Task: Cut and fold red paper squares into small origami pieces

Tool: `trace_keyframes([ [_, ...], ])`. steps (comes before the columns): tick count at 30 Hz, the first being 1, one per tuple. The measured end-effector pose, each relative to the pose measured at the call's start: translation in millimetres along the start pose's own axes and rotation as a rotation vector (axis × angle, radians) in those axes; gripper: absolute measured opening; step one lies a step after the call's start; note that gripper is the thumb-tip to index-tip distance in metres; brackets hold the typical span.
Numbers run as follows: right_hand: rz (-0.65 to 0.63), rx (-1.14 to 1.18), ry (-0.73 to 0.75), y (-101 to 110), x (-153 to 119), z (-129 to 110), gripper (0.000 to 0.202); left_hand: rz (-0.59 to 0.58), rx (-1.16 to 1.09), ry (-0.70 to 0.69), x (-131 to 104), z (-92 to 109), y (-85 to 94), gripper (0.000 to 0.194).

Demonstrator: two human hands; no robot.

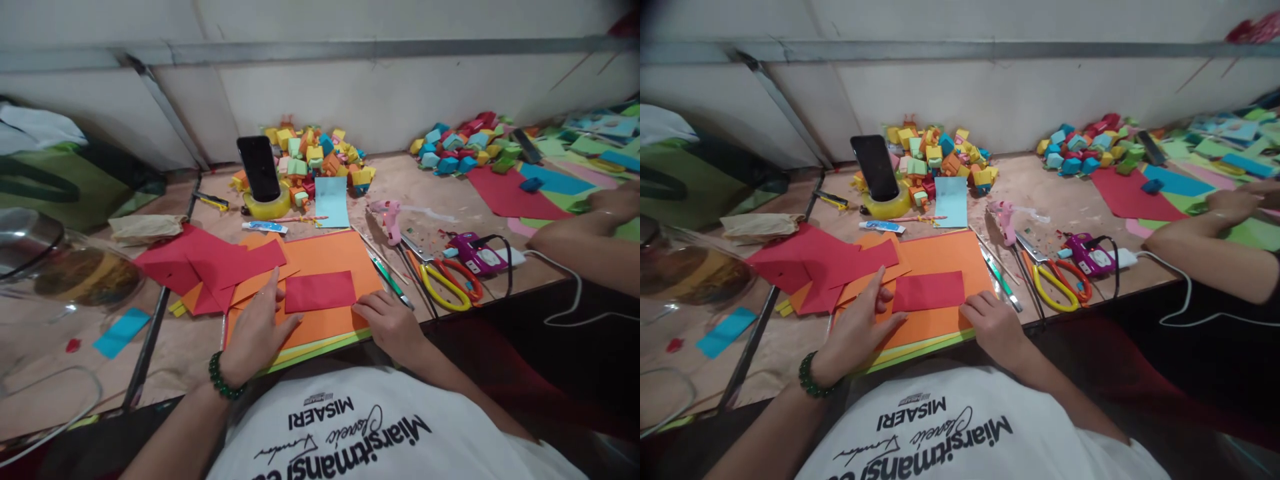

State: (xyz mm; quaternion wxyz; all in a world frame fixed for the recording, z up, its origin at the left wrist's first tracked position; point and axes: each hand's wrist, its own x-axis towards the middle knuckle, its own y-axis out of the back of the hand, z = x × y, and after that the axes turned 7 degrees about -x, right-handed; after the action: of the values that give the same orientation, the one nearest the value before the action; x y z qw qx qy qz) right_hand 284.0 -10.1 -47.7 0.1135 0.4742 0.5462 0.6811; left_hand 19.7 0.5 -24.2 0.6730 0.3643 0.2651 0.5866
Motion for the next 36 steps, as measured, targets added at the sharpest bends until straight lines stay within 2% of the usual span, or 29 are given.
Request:
trace_keyframes([
  [3,-0.005,0.016,-0.034,3.3,2.3,-0.4,0.029,0.016,0.097,0.039,1.4,2.1,-1.8,0.078],
  [8,-0.108,0.043,-0.174,12.0,31.0,2.3,0.019,-0.067,0.229,-0.04,1.4,5.6,-3.2,0.04],
  [9,-0.142,0.02,-0.221,11.4,38.5,3.7,0.019,-0.068,0.227,-0.058,1.0,5.8,-3.3,0.038],
  [11,-0.263,-0.016,-0.302,8.5,51.7,7.4,0.033,-0.057,0.212,-0.096,-0.5,5.3,-3.2,0.035],
  [14,-0.446,0.035,-0.345,5.8,63.3,14.2,0.046,-0.057,0.16,-0.155,-4.1,2.9,-1.9,0.03],
  [19,-0.546,0.267,-0.408,9.6,62.4,21.2,0.027,-0.036,0.03,-0.13,-8.5,-1.8,-1.4,0.032],
  [22,-0.446,0.527,-0.408,8.8,54.4,20.0,0.016,0.061,-0.129,-0.045,-6.7,-2.9,-2.9,0.056],
  [24,-0.258,0.603,-0.294,8.3,49.3,17.0,0.009,0.144,-0.249,-0.016,-4.0,-1.4,-2.1,0.069],
  [26,-0.032,0.552,-0.131,9.5,46.5,13.2,0.009,0.203,-0.339,-0.083,-1.6,2.7,1.9,0.059],
  [28,0.155,0.435,-0.004,12.5,47.1,9.2,0.017,0.26,-0.354,-0.25,-1.1,9.3,8.6,0.031],
  [29,0.221,0.373,0.03,14.4,48.5,7.1,0.02,0.304,-0.32,-0.348,-1.7,12.9,12.2,0.024],
  [30,0.272,0.317,0.049,16.4,50.5,4.9,0.022,0.361,-0.26,-0.438,-2.8,16.6,15.7,0.026],
  [33,0.364,0.21,0.083,22.6,57.7,-3.5,0.022,0.49,-0.067,-0.595,-7.8,24.6,22.2,0.032],
  [36,0.357,0.123,0.143,28.3,62.6,-14.9,0.015,0.481,0.005,-0.587,-12.1,27.1,22.6,0.031],
])
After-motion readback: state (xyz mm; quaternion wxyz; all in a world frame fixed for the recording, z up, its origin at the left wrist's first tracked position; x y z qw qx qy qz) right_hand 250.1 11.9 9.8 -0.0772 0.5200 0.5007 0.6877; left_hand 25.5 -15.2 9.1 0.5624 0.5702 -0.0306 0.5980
